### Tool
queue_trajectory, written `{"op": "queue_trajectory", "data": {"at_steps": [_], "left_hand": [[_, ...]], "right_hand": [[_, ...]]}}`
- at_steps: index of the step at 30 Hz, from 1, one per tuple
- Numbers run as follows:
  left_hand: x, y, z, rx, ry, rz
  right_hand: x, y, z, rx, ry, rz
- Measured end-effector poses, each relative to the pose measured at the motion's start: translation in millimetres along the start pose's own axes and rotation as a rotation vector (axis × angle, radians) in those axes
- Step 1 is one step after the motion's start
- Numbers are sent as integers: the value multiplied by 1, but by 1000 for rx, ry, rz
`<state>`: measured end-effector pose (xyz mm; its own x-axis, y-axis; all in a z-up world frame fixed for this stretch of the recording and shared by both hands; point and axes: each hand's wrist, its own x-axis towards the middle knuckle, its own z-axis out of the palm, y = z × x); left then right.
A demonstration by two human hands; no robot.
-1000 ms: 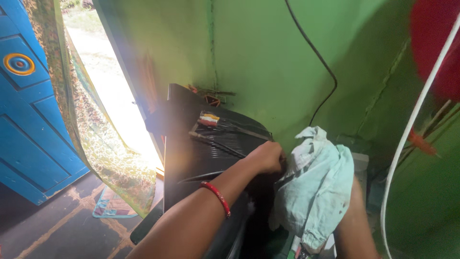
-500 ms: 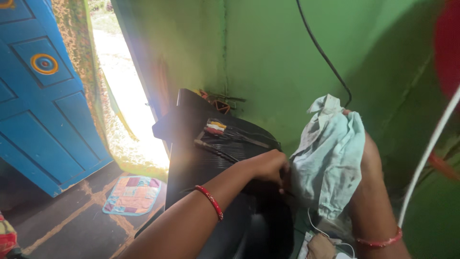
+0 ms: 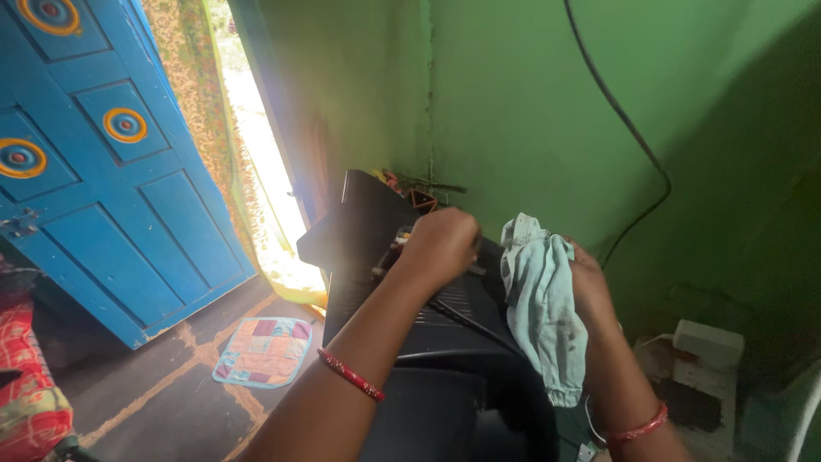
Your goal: The person wipes the back casing and cables of a television using a cloth, moving the cloth over different parts of the surface.
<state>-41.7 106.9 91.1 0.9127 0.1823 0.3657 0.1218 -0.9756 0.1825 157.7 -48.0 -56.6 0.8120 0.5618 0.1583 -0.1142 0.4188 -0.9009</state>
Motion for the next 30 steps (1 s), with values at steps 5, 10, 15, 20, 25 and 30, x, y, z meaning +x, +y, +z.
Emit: {"op": "queue_trajectory", "data": {"at_steps": [5, 10, 15, 20, 25, 30], "left_hand": [[1, -17, 27, 224, 197, 52], [5, -20, 35, 330, 168, 80], [2, -24, 38, 310, 161, 84], [3, -23, 36, 343, 76, 65], [4, -21, 37, 330, 27, 23], [3, -23, 39, 336, 22, 14]], "right_hand": [[-22, 6, 8, -71, -89, -14], [-52, -10, 42, 112, -60, 72], [-65, -15, 70, -576, -115, -269], [-52, -14, 83, -591, -164, -254], [-43, 2, 87, -557, -194, -207], [-47, -1, 94, -553, -181, -226]]}}
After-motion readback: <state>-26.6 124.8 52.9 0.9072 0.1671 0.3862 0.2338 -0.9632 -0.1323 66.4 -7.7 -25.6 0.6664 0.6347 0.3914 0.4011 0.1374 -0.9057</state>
